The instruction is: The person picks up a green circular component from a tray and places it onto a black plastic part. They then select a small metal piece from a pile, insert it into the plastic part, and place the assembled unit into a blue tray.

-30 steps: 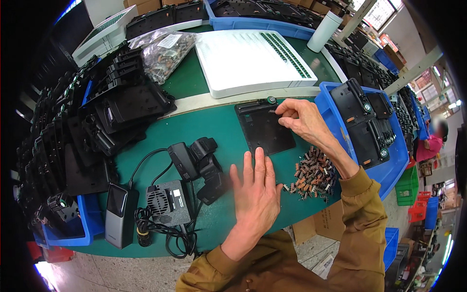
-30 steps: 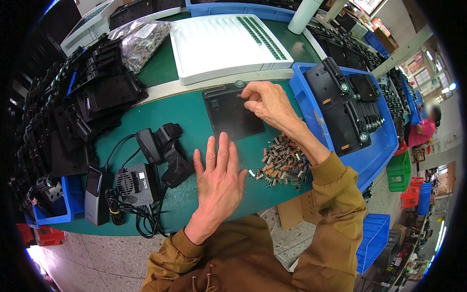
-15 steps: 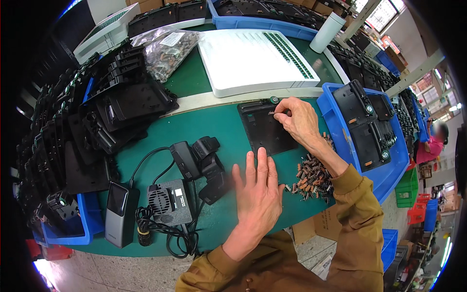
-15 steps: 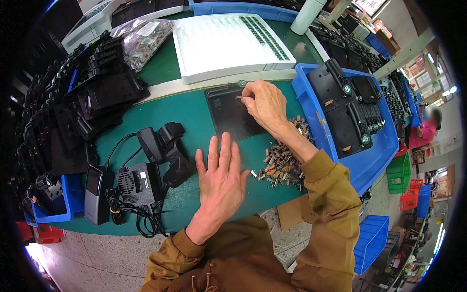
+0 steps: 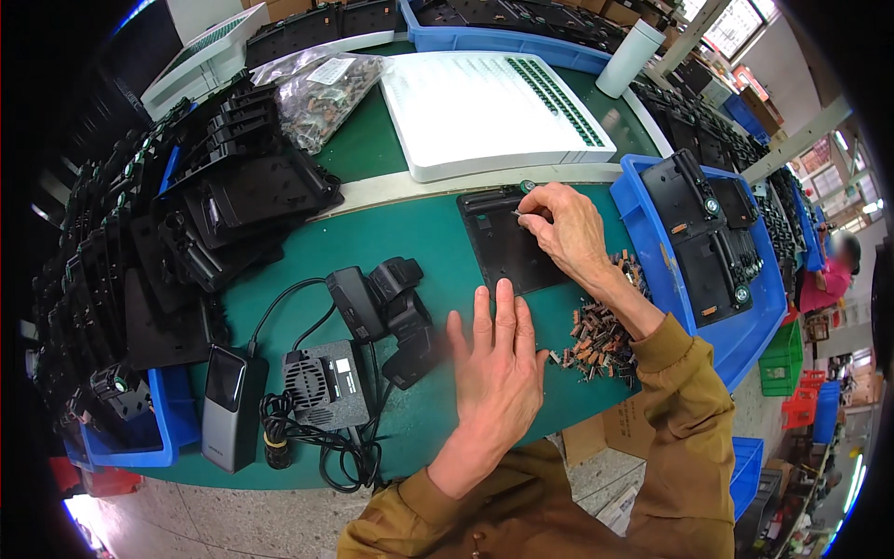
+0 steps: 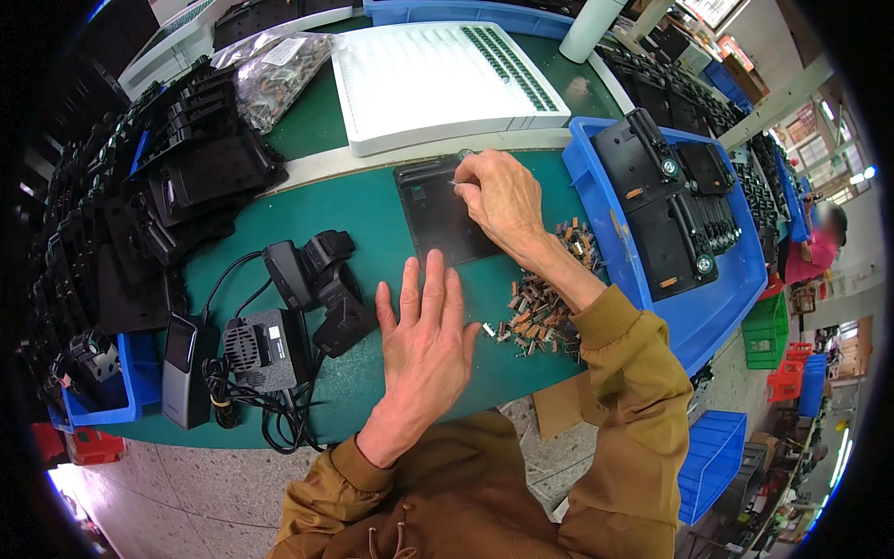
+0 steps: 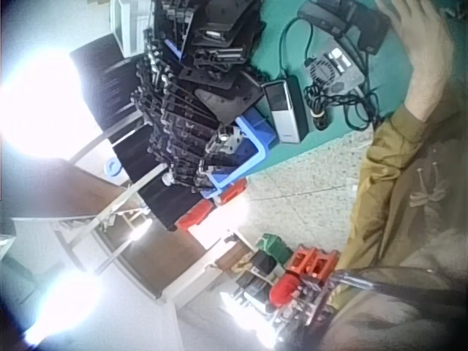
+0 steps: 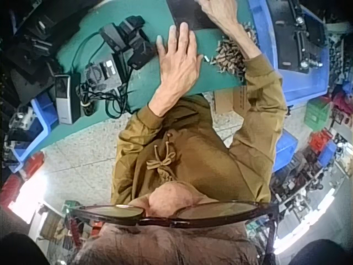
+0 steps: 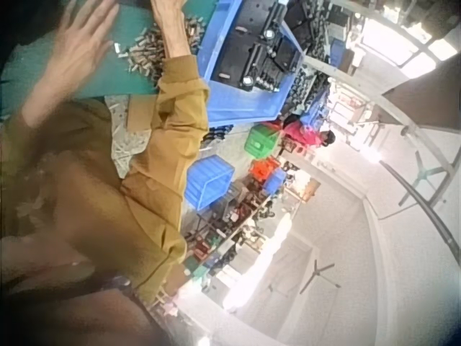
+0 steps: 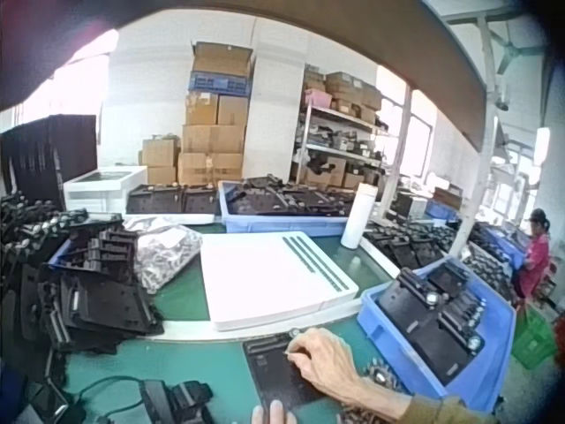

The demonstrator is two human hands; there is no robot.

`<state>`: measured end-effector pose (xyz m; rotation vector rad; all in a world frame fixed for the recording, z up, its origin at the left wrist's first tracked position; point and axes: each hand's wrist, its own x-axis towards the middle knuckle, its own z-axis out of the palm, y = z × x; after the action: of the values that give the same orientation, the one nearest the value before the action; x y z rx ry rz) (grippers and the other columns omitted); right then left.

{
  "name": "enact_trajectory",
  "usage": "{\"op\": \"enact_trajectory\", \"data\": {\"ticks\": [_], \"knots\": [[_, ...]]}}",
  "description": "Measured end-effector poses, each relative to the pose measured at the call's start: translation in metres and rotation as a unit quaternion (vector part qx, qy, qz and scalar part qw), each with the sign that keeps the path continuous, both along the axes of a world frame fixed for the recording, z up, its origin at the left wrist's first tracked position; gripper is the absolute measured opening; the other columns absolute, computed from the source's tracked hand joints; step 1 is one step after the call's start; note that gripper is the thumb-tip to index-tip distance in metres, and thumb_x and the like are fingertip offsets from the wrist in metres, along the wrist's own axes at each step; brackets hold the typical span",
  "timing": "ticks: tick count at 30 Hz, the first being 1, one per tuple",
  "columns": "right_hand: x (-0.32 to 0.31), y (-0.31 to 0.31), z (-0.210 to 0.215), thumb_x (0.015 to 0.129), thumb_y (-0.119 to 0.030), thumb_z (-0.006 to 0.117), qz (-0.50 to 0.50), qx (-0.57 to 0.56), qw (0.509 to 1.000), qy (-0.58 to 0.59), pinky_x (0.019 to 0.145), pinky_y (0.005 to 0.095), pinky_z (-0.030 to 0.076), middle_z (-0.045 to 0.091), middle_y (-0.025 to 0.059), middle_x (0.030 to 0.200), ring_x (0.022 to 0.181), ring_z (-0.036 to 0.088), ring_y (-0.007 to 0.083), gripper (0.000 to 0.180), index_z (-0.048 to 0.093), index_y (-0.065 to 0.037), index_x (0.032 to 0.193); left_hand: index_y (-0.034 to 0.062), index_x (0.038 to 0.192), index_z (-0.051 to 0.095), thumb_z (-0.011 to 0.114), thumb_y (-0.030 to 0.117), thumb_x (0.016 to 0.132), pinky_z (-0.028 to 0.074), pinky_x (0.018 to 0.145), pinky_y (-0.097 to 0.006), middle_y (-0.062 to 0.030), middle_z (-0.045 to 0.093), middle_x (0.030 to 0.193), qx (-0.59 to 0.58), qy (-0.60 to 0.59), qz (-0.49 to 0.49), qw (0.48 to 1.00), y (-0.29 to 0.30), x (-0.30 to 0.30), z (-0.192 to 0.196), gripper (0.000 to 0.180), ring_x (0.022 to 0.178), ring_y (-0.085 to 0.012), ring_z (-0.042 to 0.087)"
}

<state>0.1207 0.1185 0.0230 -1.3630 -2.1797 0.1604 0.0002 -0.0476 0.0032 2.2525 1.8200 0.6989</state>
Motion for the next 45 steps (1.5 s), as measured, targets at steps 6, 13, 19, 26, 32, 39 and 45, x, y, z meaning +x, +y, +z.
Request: {"op": "enact_trajectory", "data": {"ticks": [6,13,19,26,32,39,45], "knots": [[0.002,0.001,0.011,0.077,-0.006,0.071,-0.005,-0.117,0.993,0.03,0.064,0.0316,0.051,0.068,0.0108,0.08,0.07,0.066,0.0206,0.013,0.069,0.0,0.089,-0.0041,0.137,0.046,0.066,0.029,0.085,0.018,0.111,-0.06,-0.02,0.031,0.153,-0.003,0.002,-0.004,1.0,0.0,0.001,0.0,0.064,0.141,-0.0389,0.028],[0.026,-0.004,0.018,0.078,-0.006,0.071,0.001,-0.04,0.998,0.043,0.061,0.0284,0.05,0.068,0.0087,0.072,0.065,0.064,0.0145,0.019,0.071,0.0,0.097,-0.0045,0.137,0.045,0.066,0.029,0.086,0.019,0.111,-0.06,-0.0204,0.031,0.153,-0.006,0.004,-0.003,1.0,0.0,-0.002,0.0,0.064,0.141,-0.0394,0.028],[0.036,-0.012,0.018,0.078,-0.007,0.072,-0.056,-0.163,0.978,0.118,0.062,0.0244,0.049,0.068,0.0054,0.072,0.066,0.061,0.0092,0.019,0.07,0.003,0.094,-0.0046,0.137,0.045,0.067,0.028,0.085,0.02,0.11,-0.06,-0.0209,0.031,0.152,0.001,0.002,-0.005,1.0,0.0,0.0,0.001,0.065,0.14,-0.0396,0.029],[0.027,-0.011,0.006,0.075,-0.007,0.073,-0.024,-0.141,0.977,0.156,0.06,0.0268,0.05,0.07,0.008,0.074,0.065,0.063,0.0131,0.018,0.071,0.002,0.09,-0.0049,0.137,0.045,0.067,0.027,0.085,0.02,0.111,-0.06,-0.0211,0.032,0.152,0.0,-0.001,-0.004,1.0,0.0,0.0,0.001,0.065,0.14,-0.0396,0.029],[0.031,-0.015,0.003,0.077,-0.009,0.072,0.0,-0.091,0.99,0.112,0.063,0.0331,0.052,0.069,0.0115,0.078,0.069,0.067,0.023,0.015,0.071,0.0,0.089,-0.0049,0.137,0.045,0.067,0.027,0.085,0.019,0.111,-0.06,-0.0211,0.031,0.153,-0.001,-0.001,-0.007,1.0,0.0,0.0,0.001,0.065,0.14,-0.0398,0.028],[0.027,-0.017,0.005,0.082,-0.008,0.067,-0.001,-0.065,0.996,0.06,0.067,0.0375,0.051,0.068,0.0138,0.082,0.074,0.067,0.0302,0.012,0.072,-0.003,0.091,-0.0049,0.137,0.044,0.067,0.027,0.085,0.019,0.111,-0.06,-0.0211,0.03,0.153,-0.003,0.003,-0.004,1.0,-0.001,-0.002,0.001,0.065,0.141,-0.0397,0.028],[0.033,-0.007,0.017,0.079,-0.009,0.065,-0.005,-0.152,0.987,0.047,0.067,0.0366,0.053,0.071,0.013,0.08,0.072,0.069,0.0282,0.014,0.071,-0.002,0.09,-0.0046,0.137,0.044,0.067,0.028,0.085,0.02,0.11,-0.06,-0.0209,0.03,0.153,-0.004,0.007,-0.008,1.0,0.0,0.001,0.001,0.065,0.14,-0.0398,0.028]]}}
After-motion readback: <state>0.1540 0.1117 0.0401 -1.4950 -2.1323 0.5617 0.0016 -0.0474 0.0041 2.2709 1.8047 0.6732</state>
